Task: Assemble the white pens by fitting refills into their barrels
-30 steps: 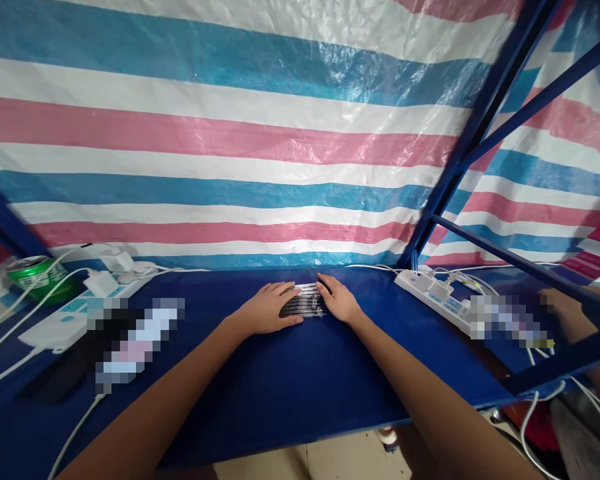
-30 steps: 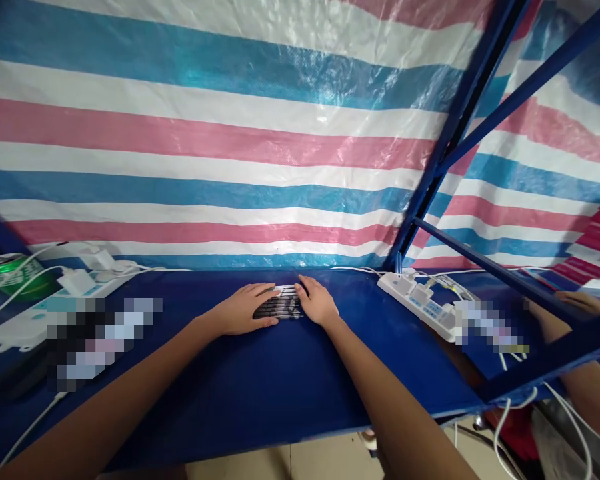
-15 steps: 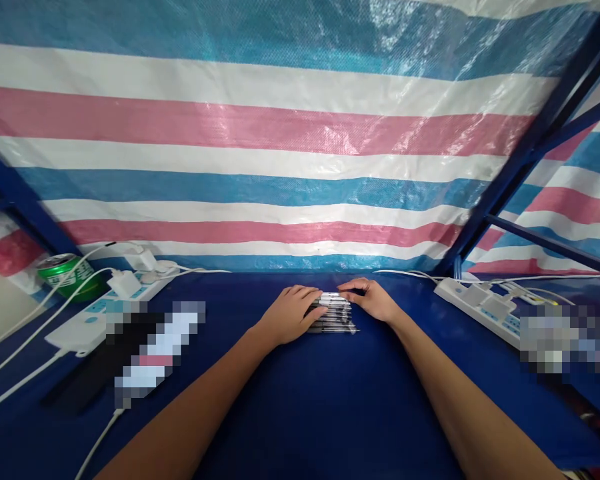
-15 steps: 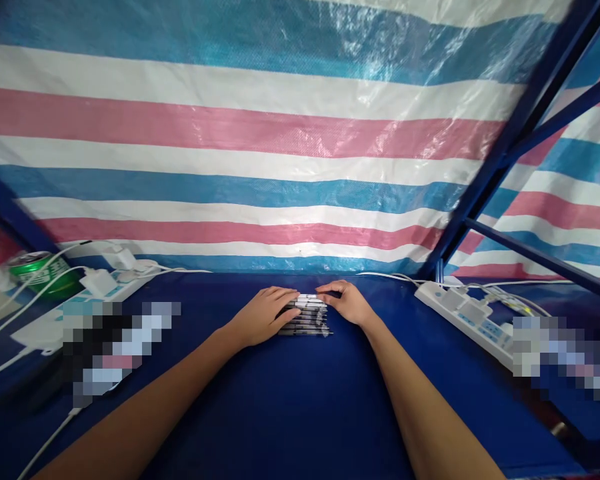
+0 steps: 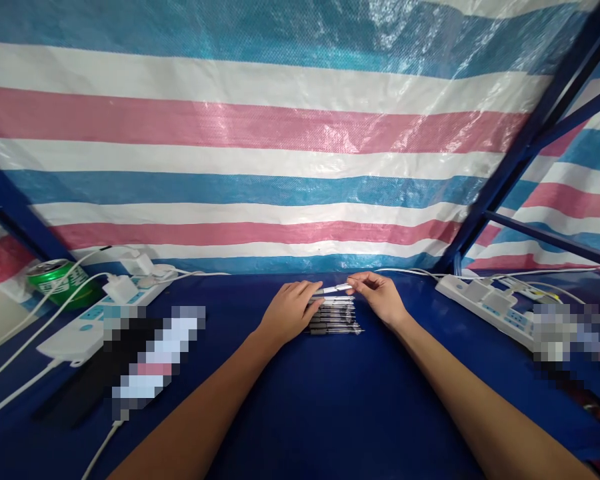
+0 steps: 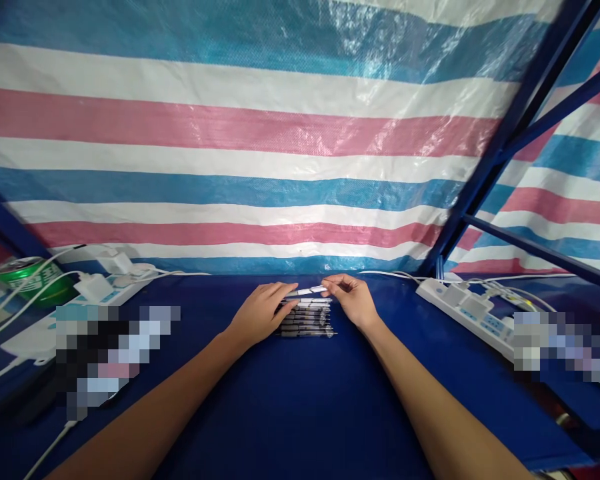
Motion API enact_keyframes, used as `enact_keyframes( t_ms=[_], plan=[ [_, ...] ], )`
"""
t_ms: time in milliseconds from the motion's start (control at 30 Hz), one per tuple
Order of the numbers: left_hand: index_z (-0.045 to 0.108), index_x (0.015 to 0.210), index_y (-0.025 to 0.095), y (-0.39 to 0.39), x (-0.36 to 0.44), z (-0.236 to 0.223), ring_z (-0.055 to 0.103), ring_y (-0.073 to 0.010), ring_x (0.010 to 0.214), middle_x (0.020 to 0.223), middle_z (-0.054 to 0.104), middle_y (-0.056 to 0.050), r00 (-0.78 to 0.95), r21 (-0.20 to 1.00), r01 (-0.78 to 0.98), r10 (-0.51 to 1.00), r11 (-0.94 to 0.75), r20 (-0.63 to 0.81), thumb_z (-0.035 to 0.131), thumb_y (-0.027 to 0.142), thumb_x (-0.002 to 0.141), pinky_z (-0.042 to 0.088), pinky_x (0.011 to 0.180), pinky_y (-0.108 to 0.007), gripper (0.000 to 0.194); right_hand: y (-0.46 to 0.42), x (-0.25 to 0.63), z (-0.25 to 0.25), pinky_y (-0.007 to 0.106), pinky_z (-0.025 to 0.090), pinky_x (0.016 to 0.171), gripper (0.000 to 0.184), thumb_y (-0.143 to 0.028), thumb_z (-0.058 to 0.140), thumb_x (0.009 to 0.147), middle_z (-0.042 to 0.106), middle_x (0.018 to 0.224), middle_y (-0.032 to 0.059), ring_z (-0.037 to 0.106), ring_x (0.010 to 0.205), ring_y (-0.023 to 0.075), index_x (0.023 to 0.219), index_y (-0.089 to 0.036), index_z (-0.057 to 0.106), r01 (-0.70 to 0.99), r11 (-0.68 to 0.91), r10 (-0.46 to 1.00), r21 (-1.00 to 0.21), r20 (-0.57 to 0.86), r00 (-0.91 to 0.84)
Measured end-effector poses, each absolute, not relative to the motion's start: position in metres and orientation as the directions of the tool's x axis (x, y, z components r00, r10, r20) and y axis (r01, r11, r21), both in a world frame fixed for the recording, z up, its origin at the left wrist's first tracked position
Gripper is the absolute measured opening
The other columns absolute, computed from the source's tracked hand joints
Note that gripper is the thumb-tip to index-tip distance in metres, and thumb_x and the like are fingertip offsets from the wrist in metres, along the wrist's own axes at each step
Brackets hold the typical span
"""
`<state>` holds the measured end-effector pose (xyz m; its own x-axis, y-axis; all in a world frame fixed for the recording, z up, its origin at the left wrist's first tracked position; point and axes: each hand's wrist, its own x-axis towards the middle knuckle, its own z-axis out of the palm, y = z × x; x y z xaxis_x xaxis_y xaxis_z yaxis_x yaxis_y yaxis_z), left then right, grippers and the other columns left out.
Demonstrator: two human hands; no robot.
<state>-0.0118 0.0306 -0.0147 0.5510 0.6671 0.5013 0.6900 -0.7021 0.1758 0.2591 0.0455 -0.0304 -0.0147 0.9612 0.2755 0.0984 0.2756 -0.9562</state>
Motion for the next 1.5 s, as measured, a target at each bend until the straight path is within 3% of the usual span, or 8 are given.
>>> enact_keyframes(
  t_ms=[133,333,433,567,633,900,1200,1500],
  plan=[
    [0.067,0.137,0.025,0.030,-0.012,-0.011,0.071,-0.0255,0.111,0.124,0.076,-0.007,0.590,0.086,0.672,0.601,-0.736,0.539,0.035,0.034,0.116,0.052,0.099,-0.046,0.039,0.030,0.244,-0.021,0.046,0.060,0.099,0.044,-0.061,0.087,0.081,0.083,0.088,0.0050,0.082,0.089,0.0274,0.101,-0.024,0.078,0.025,0.262,0.964,-0.965,0.260,-0.049],
    [0.068,0.131,0.021,0.026,-0.008,-0.007,0.070,-0.0248,0.104,0.117,0.076,-0.008,0.607,0.012,0.657,0.540,-0.753,0.583,0.038,0.032,0.116,0.051,0.093,-0.044,0.036,0.009,0.233,-0.007,0.047,0.063,0.099,0.045,-0.058,0.088,0.081,0.084,0.107,0.0072,0.082,0.105,0.0299,0.110,-0.025,0.077,-0.046,0.214,0.957,-0.976,0.218,-0.191],
    [0.068,0.128,0.019,0.023,-0.004,-0.005,0.070,-0.0234,0.102,0.116,0.075,-0.008,0.621,0.002,0.635,0.511,-0.773,0.594,0.036,0.030,0.116,0.051,0.091,-0.041,0.035,0.004,0.230,-0.005,0.044,0.064,0.093,0.044,-0.060,0.082,0.087,0.084,0.097,0.0068,0.083,0.092,0.0273,0.111,-0.023,0.076,0.015,0.232,0.952,-0.973,0.223,-0.209],
    [0.068,0.122,0.019,0.020,-0.001,-0.006,0.069,-0.0210,0.097,0.111,0.074,-0.007,0.631,-0.002,0.620,0.497,-0.785,0.595,0.037,0.029,0.117,0.049,0.087,-0.038,0.034,0.002,0.230,-0.005,0.035,0.061,0.067,0.042,-0.061,0.074,0.094,0.080,0.085,0.0026,0.072,0.057,0.0165,0.106,-0.021,0.073,0.069,0.255,0.938,-0.964,0.230,-0.259],
    [0.068,0.122,0.019,0.021,-0.001,-0.007,0.068,-0.0202,0.094,0.109,0.074,-0.006,0.646,-0.016,0.611,0.487,-0.791,0.588,0.036,0.028,0.117,0.048,0.085,-0.038,0.034,0.003,0.231,-0.006,0.033,0.059,0.063,0.040,-0.060,0.075,0.095,0.077,0.085,0.0014,0.070,0.056,0.0154,0.104,-0.022,0.072,0.057,0.268,0.934,-0.962,0.244,-0.262],
    [0.067,0.122,0.018,0.025,-0.005,-0.006,0.070,-0.0204,0.096,0.110,0.075,-0.007,0.694,0.025,0.532,0.453,-0.846,0.560,0.037,0.026,0.117,0.051,0.086,-0.036,0.032,0.004,0.236,-0.011,0.039,0.063,0.078,0.037,-0.058,0.075,0.096,0.081,0.089,0.0062,0.080,0.082,0.0242,0.107,-0.022,0.074,0.098,0.310,0.913,-0.946,0.268,-0.306],
    [0.067,0.126,0.018,0.025,-0.008,-0.012,0.070,-0.0215,0.097,0.111,0.075,-0.008,0.650,-0.015,0.568,0.437,-0.823,0.622,0.042,0.029,0.116,0.053,0.088,-0.036,0.029,0.004,0.240,-0.004,0.034,0.060,0.069,0.039,-0.059,0.073,0.098,0.079,0.079,0.0033,0.077,0.063,0.0197,0.094,-0.021,0.069,0.063,0.254,0.939,-0.965,0.231,-0.253],
    [0.068,0.130,0.015,0.039,-0.015,-0.018,0.073,-0.0222,0.098,0.113,0.078,-0.010,0.729,-0.083,0.519,0.389,-0.851,0.563,0.033,0.031,0.118,0.054,0.085,-0.037,0.040,0.008,0.246,-0.011,0.041,0.063,0.086,0.038,-0.057,0.078,0.093,0.083,0.091,0.0056,0.082,0.082,0.0239,0.108,-0.022,0.075,0.069,0.302,0.915,-0.951,0.269,-0.302]
  ],
)
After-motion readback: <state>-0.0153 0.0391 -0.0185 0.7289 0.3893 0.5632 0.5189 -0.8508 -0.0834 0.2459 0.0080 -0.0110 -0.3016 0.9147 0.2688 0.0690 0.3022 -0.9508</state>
